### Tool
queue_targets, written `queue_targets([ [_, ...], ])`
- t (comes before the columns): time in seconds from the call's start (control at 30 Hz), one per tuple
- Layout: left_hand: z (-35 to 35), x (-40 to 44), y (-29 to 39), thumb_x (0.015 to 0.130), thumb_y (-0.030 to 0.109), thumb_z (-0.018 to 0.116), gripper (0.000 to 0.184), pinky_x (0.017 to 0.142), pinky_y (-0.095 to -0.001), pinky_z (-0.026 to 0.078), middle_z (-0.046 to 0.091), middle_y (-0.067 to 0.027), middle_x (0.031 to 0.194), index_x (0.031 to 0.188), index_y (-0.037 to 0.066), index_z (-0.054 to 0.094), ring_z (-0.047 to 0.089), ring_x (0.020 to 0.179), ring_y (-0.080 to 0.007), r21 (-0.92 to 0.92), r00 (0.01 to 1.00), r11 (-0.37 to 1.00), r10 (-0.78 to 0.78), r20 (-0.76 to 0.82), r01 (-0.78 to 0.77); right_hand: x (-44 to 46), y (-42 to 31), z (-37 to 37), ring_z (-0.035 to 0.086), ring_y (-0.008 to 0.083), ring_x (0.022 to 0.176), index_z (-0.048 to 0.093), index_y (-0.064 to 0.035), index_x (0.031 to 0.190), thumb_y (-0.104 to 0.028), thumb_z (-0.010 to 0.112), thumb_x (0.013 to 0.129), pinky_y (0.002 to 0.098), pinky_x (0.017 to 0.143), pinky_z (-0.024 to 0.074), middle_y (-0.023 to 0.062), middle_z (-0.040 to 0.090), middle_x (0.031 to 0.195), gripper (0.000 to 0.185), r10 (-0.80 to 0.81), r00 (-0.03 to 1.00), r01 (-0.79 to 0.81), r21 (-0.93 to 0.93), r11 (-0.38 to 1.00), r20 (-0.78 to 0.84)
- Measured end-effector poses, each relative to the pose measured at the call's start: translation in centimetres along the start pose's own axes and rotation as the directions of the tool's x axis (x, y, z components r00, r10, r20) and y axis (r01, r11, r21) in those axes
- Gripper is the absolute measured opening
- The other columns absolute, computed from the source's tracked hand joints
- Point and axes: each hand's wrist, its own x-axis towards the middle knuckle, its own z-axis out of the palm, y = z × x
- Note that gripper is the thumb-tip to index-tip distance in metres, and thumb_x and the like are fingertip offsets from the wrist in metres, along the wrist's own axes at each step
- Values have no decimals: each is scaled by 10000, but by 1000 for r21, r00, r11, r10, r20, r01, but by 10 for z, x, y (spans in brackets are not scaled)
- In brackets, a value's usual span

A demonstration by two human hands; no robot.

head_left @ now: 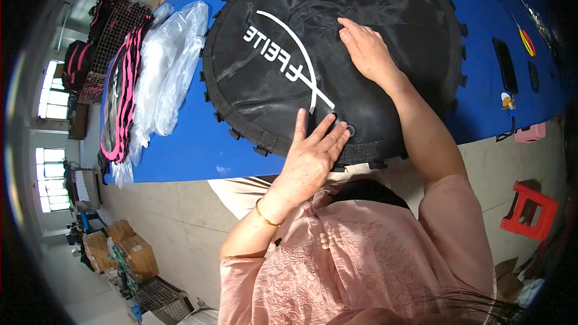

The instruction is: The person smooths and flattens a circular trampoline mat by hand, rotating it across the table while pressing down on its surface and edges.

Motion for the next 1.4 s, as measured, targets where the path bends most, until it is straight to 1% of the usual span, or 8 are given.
queue_targets([
  [0.3, -3, 5, -38, 917, 129, 567, 479, 1240, -690, 142, 627, -69, 1449, 1381, 49, 651, 507, 1419, -293, 237, 990, 962, -140, -15, 139, 0, 1, 0, 613, 367, 1234, 562, -77, 1432, -351, 451, 1114, 462, 1091, 431, 188, 680, 1287, 434, 6, 1000, -6, -3, 1000, 14],
  [0.63, 8, -4, -1, 909, 140, 560, 484, 1242, -696, 129, 611, -96, 1461, 1370, 25, 652, 505, 1423, -311, 57, 1000, 998, -20, 1, 20, -4, 4, 0, 613, 353, 1238, 563, -80, 1431, -355, 462, 1113, 452, 1095, 426, 177, 687, 1273, 432, 14, 1000, -14, -1, 1000, 14],
  [0.83, -5, -27, -59, 868, 28, 586, 558, 1254, -661, 147, 601, -51, 1487, 1421, 92, 621, 490, 1438, -265, 341, 958, 899, -284, -24, 275, -7, 2, -2, 613, 348, 1240, 564, -79, 1430, -353, 466, 1112, 446, 1098, 423, 175, 685, 1279, 431, 21, 1000, -21, 4, 1000, 11],
  [0.97, -15, -54, -109, 721, -80, 611, 742, 1253, -636, 185, 581, -62, 1511, 1438, 110, 602, 493, 1441, -305, 318, 909, 854, -407, -89, 413, -8, 4, -1, 615, 348, 1233, 575, -77, 1422, -352, 466, 1112, 444, 1103, 420, 179, 685, 1275, 428, 2, 1000, -2, 24, 1000, -13],
  [1.23, -13, -55, -113, 764, -93, 547, 718, 1247, -549, 279, 560, -90, 1531, 1457, 89, 583, 483, 1450, -300, 205, 861, 836, -497, -112, 509, -2, 4, -10, 636, 356, 1234, 570, -75, 1425, -333, 491, 1110, 421, 1065, 482, 183, 694, 1290, 415, 54, 999, -53, 106, 993, -1],
  [1.3, -15, -54, -113, 765, -92, 539, 715, 1246, -555, 277, 561, -89, 1530, 1456, 87, 583, 481, 1451, -302, 178, 863, 845, -492, -113, 504, 1, 9, -25, 650, 299, 1242, 559, -71, 1441, -320, 488, 1115, 373, 1069, 476, 168, 705, 1287, 416, 178, 984, -176, 311, 934, 19],
  [1.33, -16, -53, -111, 776, -116, 527, 709, 1247, -538, 285, 557, -101, 1531, 1455, 82, 583, 477, 1453, -310, 181, 857, 837, -505, -106, 516, 4, 13, -39, 643, 250, 1264, 557, -63, 1446, -300, 487, 1116, 340, 1070, 467, 161, 707, 1298, 412, 220, 976, -207, 309, 928, -6],
  [1.4, -19, -51, -108, 779, -145, 527, 705, 1256, -517, 277, 556, -109, 1530, 1448, 72, 587, 468, 1460, -308, 177, 852, 833, -514, -99, 524, -1, 22, -72, 625, 297, 1289, 562, -52, 1438, -319, 499, 1104, 364, 1079, 461, 186, 680, 1337, 431, 242, 967, -221, 206, 953, -80],
])
